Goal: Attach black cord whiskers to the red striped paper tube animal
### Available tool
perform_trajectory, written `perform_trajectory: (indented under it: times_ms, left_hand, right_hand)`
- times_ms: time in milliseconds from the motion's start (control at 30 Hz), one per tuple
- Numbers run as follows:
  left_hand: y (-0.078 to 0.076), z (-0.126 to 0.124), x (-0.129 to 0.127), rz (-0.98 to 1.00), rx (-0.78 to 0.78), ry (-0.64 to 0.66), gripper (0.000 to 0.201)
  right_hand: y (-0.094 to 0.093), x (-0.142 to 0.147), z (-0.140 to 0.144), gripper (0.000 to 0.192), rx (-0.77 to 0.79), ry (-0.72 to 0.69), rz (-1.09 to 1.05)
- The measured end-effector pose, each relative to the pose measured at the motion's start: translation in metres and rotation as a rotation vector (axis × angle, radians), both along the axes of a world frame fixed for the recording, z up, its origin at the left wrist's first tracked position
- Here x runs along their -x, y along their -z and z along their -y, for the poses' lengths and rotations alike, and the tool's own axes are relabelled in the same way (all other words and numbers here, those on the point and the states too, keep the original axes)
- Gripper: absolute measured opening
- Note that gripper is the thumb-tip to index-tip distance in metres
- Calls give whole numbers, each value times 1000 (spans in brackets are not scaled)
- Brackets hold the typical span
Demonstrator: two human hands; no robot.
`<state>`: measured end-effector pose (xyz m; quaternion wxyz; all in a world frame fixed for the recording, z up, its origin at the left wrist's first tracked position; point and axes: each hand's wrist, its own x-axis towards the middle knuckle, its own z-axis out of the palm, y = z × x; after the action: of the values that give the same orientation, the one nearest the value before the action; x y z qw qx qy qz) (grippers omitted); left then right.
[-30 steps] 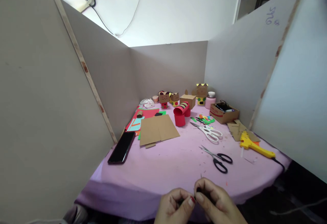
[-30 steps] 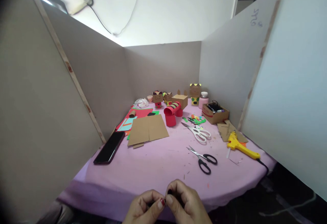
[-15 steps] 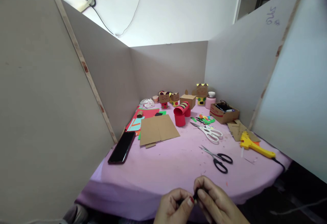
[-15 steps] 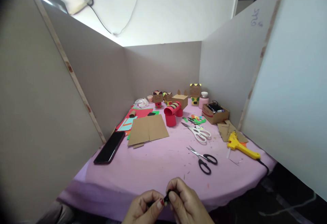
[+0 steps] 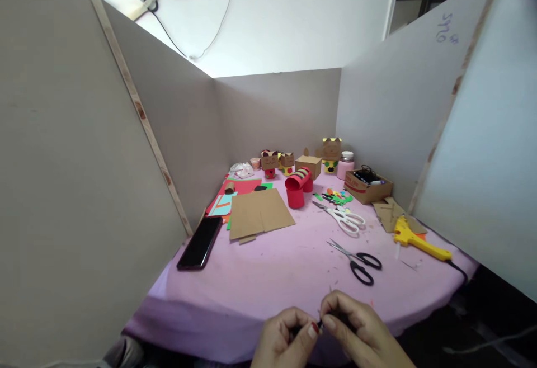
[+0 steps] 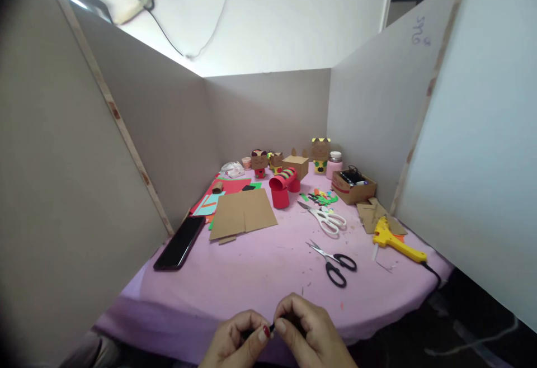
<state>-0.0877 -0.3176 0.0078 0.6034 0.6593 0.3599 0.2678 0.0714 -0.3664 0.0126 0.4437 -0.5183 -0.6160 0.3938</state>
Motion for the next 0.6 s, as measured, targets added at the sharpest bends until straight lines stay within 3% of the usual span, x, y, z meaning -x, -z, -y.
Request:
perform_trajectory:
  times_ms: [67,167,233,333,467,600]
  left_hand:
    - [-2,-1,3,-25,-116,-43,31]
    - [-10,1,6,-25,-415,-250,25]
    - [-13,5,6,11,-502,-334,27]
    - [-10,12,0,43,-479,-262,35]
    - [2,14,-8,-58,-416,-134,48]
    - [6,10,-9,-134,-415,-99,37]
  right_hand:
    - [2,0,0,24,-33,20,35]
    - [3,1,-1,21,-97,57,106]
    - [2,2,-1,20,-131,65,152]
    - [3,4,-1,19,-193,67,220]
    - [6,6,-2,20,-260,51,280]
    - [7,6,-3,22,-319,72,353]
